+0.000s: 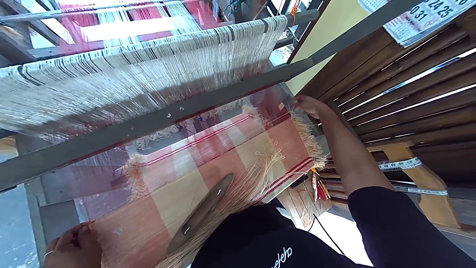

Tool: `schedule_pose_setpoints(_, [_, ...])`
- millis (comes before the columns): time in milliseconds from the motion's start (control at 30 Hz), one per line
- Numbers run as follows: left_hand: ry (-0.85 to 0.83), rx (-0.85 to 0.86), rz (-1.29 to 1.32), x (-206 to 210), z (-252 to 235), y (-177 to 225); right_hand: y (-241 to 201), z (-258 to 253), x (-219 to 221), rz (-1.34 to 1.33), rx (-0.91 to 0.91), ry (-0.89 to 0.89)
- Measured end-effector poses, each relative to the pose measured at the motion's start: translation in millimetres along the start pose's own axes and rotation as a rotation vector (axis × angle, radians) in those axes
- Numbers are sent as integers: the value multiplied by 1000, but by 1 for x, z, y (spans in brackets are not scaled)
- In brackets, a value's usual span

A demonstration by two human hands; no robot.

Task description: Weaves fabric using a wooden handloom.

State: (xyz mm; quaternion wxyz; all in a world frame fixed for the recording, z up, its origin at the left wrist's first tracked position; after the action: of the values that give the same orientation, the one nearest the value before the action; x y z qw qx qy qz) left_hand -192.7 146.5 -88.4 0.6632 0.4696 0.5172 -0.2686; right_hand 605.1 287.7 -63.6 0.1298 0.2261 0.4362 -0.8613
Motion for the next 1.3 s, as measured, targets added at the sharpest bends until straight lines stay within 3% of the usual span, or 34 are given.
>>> schedule_pose_setpoints(67, [8,8,2,2,0,-3,9,3,16,66,5,-79])
schedule_pose_setpoints(200, [12,16,-2,2,0,-5,25,-9,17,49,-27,22])
schedule_pose_setpoints(367, [-5,10,-14,0,-1,1,49,-15,16,-307,115,192])
schedule_pose_setpoints(500, [-11,20,-31,-1,0,3,47,-14,29,-474,268,208])
schedule_pose_setpoints(633, [-16,42,-38,-3,1,5,37,-33,20,-276,135,261])
schedule_pose_setpoints(733, [-23,35,-41,-3,2,7,23,-27,3,-399,23,442])
schedule_pose_setpoints(800, [-17,19,-44,-5,2,7,17,-17,-23,-441,28,654])
schedule_pose_setpoints(900, [-6,18,-37,-2,-1,1,1,-3,-54,-168,57,783])
schedule_pose_setpoints(967, [-3,10,-34,-1,-1,-2,-18,-1,-50,11,-39,676])
schedule_pose_setpoints(1067, [4,22,-19,-2,0,-2,-35,-14,-8,234,-314,322])
schedule_pose_setpoints(1167, [-4,36,-7,-6,1,-1,-26,-8,31,530,-259,64])
schedule_pose_setpoints(1300, [16,92,0,-6,-2,-23,-2,4,41,717,-266,37])
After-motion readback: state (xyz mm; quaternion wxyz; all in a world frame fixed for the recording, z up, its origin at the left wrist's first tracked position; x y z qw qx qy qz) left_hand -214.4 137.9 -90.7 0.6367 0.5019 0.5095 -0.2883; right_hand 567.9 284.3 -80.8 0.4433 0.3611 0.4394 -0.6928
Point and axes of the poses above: each hand's wrist, its own z-axis away from the middle knuckle, its own x-axis out of the palm, y = z × x, the point moved 8 cm from there along -z, towards the middle knuckle, and after that the axes turned 6 degrees about -z, right-handed, at the moved point
